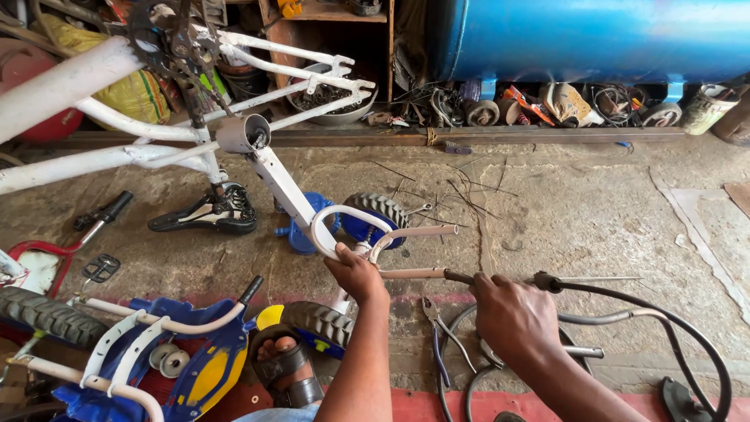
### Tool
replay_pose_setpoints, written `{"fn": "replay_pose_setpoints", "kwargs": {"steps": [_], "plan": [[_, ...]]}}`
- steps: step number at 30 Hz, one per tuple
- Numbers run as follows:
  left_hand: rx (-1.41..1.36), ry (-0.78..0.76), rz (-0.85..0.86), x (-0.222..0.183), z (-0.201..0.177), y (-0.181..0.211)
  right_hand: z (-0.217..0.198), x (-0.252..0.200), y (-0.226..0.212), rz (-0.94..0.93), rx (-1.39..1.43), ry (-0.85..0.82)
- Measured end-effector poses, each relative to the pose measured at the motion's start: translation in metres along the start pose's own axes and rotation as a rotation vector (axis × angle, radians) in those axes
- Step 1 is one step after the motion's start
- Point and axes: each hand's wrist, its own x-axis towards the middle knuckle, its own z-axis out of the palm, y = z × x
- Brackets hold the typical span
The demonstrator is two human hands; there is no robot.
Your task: The person disassembles a tricycle frame using pliers and then positions a metal tube against the frame. After adjusting the settings on a welding machine, they weld the tube to the frame using an electrode holder.
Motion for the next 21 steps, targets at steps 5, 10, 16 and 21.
{"fn": "replay_pose_setpoints", "kwargs": {"steps": [5, 10, 16, 21], "plan": [[-0.221, -0.132, -0.033, -0.005, -0.004, -0.014, 0.018, 0.016, 0.025, -0.033, 0.018, 0.062], [-0.305, -0.202, -0.122, 0.013, -0.01, -0.033, 0.063, 0.044, 0.061, -0.172, 0.285, 0.283], [-0.288, -0.224, -0.02, -0.004, -0.006, -0.028, 0.063, 0.051, 0.069, -0.102, 0.362, 0.165], [-0.252, -0.217, -0.01, 0.007, -0.004, -0.046, 0.068, 0.056, 0.074, -0.103, 0.368, 0.134]]}}
